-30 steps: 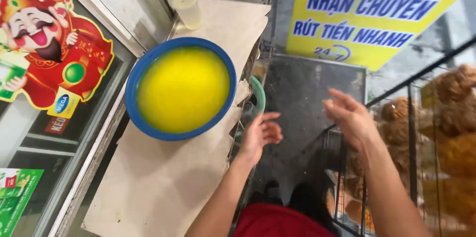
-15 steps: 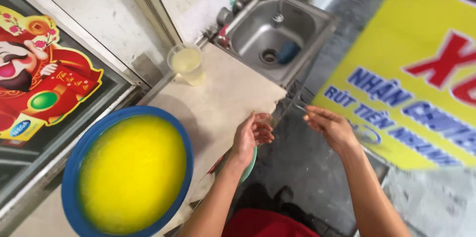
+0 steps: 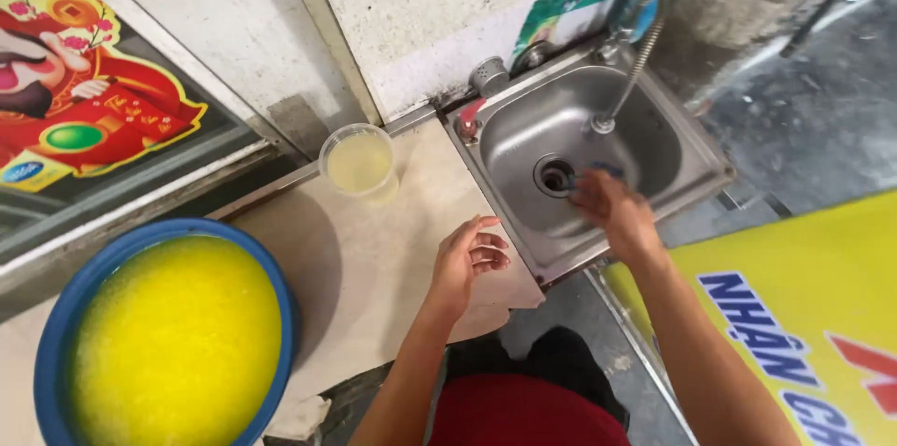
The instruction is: Preparing meat filling by mixing it in a bowl and placing it into a pan on a stove, then washing yellow grains in a blue bowl.
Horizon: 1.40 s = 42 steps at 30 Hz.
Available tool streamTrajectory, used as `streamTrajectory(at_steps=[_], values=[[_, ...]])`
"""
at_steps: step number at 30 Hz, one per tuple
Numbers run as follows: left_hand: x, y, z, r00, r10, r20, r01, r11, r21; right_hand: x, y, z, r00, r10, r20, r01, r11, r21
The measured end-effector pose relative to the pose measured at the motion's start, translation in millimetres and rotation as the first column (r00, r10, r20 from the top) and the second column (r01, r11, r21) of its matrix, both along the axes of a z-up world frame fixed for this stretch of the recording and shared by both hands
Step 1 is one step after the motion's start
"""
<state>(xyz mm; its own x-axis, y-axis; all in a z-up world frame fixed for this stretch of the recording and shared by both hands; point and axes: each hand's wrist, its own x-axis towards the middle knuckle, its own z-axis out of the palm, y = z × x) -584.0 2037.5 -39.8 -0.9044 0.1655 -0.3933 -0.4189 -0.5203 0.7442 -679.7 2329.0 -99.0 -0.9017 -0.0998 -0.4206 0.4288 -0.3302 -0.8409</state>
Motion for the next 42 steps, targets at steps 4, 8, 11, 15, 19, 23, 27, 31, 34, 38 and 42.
streamTrajectory(at_steps=[4, 8, 11, 15, 19, 23, 27, 31, 34, 38, 42], values=[[-31, 27, 9, 0.997, 0.071, 0.028, -0.069, 0.996, -0.064, -88, 52, -47, 0.977, -0.204, -0.064, 0.212, 0.966, 0.15], [-65, 72, -11, 0.995, 0.096, 0.041, -0.092, 0.992, -0.084, -163, 83, -25, 0.818, 0.062, -0.572, 0.347, 0.74, 0.577], [-112, 119, -18, 0.991, 0.102, 0.09, -0.094, 0.991, -0.097, -213, 85, 5, 0.602, 0.547, -0.581, 0.442, 0.378, 0.814], [-179, 208, -128, 0.956, 0.162, -0.247, -0.243, 0.905, -0.348, -248, 70, 37, 0.78, 0.625, 0.0, -0.036, 0.046, 0.998], [-236, 248, -64, 0.848, -0.038, -0.528, -0.388, 0.634, -0.669, -297, 96, -34, 0.493, 0.8, -0.342, 0.38, 0.155, 0.912], [-288, 239, -76, 0.932, -0.087, -0.352, -0.213, 0.654, -0.726, -329, 99, -29, 0.396, 0.842, -0.368, 0.339, 0.238, 0.91], [-301, 197, -57, 0.989, -0.058, -0.138, -0.067, 0.655, -0.752, -293, 85, -6, 0.551, 0.644, -0.53, 0.152, 0.548, 0.823], [-304, 200, -89, 0.97, -0.134, -0.202, -0.077, 0.622, -0.78, -253, 68, -135, 0.853, 0.476, -0.215, -0.245, 0.727, 0.641], [-298, 211, -90, 0.935, -0.027, -0.355, -0.161, 0.857, -0.489, -243, 30, -186, 0.939, 0.339, -0.052, -0.332, 0.936, 0.117], [-266, 221, -101, 0.946, 0.038, -0.322, -0.269, 0.646, -0.714, -231, 3, -268, 0.799, 0.593, -0.101, -0.348, 0.319, -0.882], [-240, 235, -203, 0.735, 0.651, -0.19, -0.673, 0.734, -0.093, -259, -4, -321, 0.812, 0.583, 0.033, -0.427, 0.631, -0.648]])
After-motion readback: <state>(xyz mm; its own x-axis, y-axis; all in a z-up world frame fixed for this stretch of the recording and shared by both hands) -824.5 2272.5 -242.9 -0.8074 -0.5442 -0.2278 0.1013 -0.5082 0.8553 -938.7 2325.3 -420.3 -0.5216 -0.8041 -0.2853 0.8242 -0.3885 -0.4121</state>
